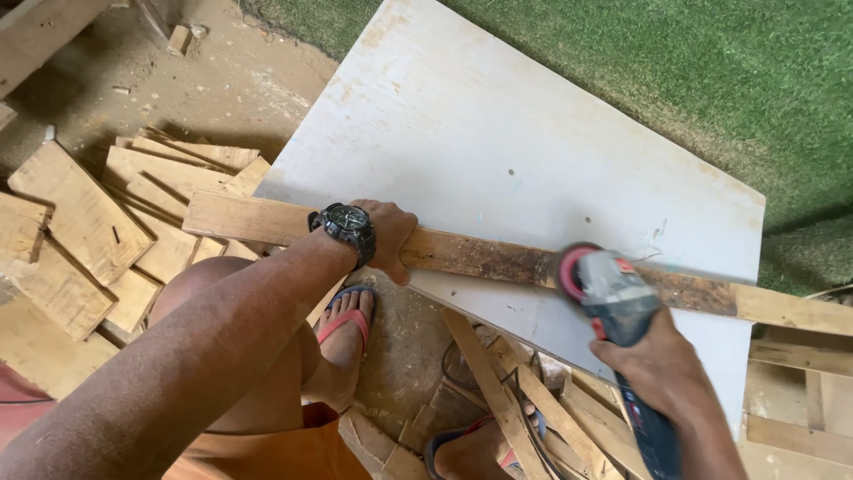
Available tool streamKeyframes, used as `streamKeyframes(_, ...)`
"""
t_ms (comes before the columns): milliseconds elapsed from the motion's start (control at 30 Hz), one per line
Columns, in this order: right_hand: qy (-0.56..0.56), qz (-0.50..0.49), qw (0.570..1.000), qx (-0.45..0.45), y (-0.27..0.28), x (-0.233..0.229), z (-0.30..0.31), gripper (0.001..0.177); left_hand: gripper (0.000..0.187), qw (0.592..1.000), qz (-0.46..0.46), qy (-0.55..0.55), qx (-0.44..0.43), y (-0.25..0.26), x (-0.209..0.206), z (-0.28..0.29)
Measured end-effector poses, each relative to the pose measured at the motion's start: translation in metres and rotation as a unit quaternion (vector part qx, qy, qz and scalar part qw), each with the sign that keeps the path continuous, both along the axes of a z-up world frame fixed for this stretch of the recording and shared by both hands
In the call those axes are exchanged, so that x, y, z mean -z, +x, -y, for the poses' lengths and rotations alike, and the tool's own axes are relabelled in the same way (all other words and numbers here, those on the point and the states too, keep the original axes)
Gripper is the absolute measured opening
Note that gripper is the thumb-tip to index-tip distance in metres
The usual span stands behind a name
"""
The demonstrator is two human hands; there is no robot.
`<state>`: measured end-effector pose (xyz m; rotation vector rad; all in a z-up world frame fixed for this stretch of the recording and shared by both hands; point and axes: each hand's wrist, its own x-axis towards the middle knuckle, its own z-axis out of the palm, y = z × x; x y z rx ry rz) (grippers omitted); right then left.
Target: The person uses an angle grinder with a sanding disc to sand a long, dark wooden plank resting on a white board. The person holds the plank steady with one hand while moving the tool along its length to smooth the surface.
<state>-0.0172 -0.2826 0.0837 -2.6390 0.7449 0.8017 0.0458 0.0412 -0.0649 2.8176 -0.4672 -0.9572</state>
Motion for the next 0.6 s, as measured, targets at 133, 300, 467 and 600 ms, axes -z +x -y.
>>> streamKeyframes(133, -0.016, -0.010, 0.999, -0.049, 0.006, 0.003, -0.013, 0.087, 0.082, 1.000, 0.000, -0.009, -0.012, -0.005, -0.009, -0.002)
streamKeyframes(300, -0.002, -0.006, 1.000, -0.004, 0.012, -0.005, 0.000, 0.079, 0.081, 1.000, -0.005, -0.007, -0.012, -0.006, -0.015, -0.001)
streamKeyframes(467, -0.037, 0.030, 0.998, 0.040, 0.020, 0.005, 0.046, 0.079, 0.081, 1.000, -0.016, -0.009, -0.007, -0.005, -0.018, 0.001)
streamKeyframes(600, -0.043, 0.032, 0.998, 0.027, 0.021, 0.004, 0.044, 0.082, 0.084, 1.000, -0.012, 0.002, -0.006, -0.005, -0.016, 0.001)
